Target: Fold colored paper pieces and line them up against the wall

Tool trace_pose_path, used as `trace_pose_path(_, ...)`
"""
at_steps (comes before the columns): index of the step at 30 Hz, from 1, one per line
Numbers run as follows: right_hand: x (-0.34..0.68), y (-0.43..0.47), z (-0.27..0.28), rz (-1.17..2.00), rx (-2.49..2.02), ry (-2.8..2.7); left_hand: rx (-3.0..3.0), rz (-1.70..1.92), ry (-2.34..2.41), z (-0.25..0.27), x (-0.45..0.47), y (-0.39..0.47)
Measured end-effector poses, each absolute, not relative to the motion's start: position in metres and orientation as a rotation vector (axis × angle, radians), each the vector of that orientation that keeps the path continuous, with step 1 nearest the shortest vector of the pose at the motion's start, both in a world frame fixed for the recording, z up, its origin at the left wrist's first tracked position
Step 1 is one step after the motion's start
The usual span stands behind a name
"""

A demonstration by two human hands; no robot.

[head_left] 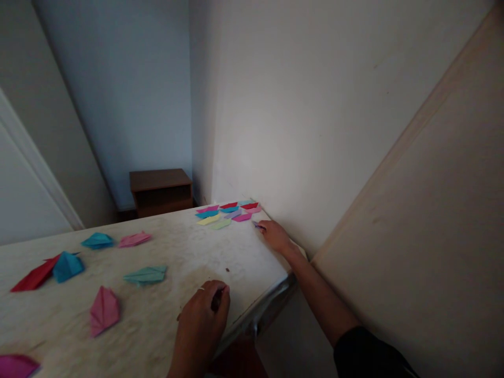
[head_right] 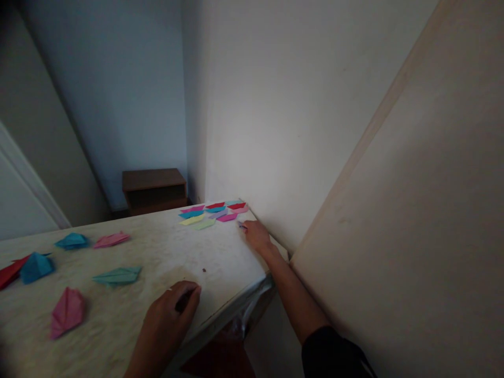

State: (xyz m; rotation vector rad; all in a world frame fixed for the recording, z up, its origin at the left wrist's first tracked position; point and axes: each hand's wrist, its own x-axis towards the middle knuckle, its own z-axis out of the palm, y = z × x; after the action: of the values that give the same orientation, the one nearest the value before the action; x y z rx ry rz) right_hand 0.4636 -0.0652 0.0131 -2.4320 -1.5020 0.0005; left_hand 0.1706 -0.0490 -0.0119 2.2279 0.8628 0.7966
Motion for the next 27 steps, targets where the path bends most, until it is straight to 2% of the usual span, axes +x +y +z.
trace_pose_path(27,0.477,-0.057,-0.004,-0.187,-2.424,-1.192,2.143,0.739,0.859,-0.011,0.168,-0.053)
